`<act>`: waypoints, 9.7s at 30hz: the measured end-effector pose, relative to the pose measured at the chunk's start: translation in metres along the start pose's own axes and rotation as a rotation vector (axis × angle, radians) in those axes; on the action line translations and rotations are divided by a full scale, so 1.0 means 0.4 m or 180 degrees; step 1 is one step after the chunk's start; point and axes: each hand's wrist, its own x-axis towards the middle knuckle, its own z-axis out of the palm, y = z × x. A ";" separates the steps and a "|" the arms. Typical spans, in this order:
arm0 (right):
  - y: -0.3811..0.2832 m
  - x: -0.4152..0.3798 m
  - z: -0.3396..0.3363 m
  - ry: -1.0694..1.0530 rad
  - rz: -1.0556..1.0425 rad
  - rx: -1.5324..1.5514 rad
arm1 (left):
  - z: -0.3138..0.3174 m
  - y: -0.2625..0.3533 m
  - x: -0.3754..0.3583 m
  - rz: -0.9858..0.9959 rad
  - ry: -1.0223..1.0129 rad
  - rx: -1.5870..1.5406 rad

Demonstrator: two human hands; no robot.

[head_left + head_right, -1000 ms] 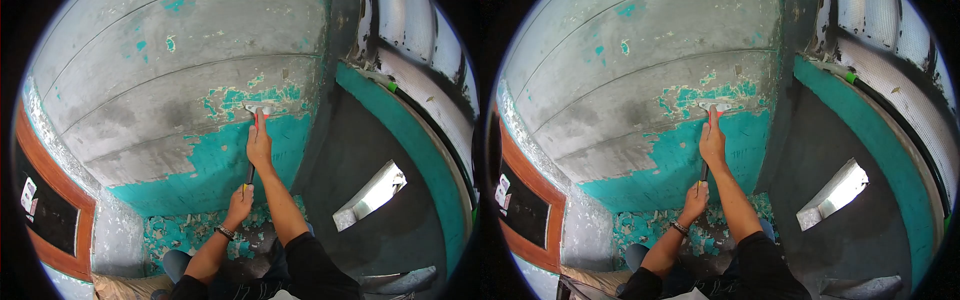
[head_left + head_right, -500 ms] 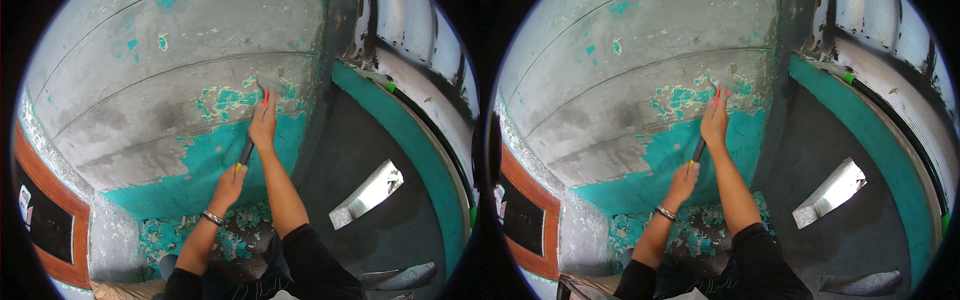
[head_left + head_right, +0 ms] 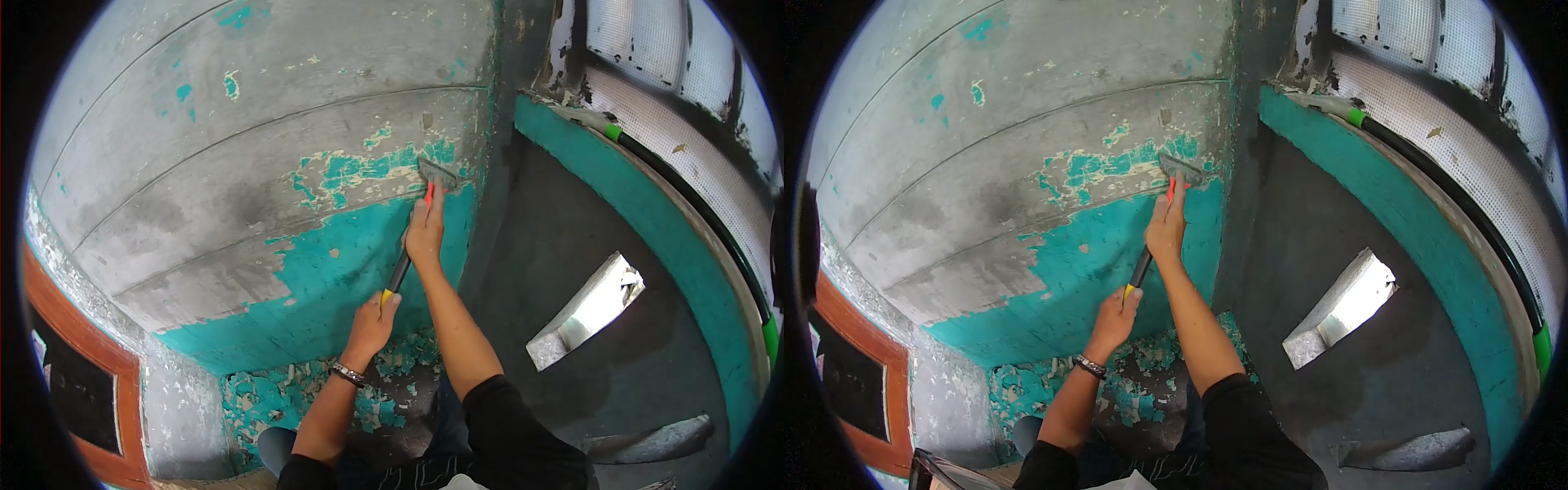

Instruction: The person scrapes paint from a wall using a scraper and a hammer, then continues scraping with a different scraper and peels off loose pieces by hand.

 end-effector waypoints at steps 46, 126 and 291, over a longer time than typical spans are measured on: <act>-0.241 0.033 -0.346 -0.2332 -0.1199 -0.2387 | -0.077 -0.170 -0.313 0.0509 -0.1027 0.0855; -0.252 -0.303 -0.073 -0.1331 0.2813 0.4115 | -0.126 -0.102 -0.301 0.0110 0.0454 0.0194; -0.329 -0.190 0.033 -0.2751 -0.0997 -0.2220 | -0.211 -0.247 -0.404 -0.0124 -0.0882 0.1449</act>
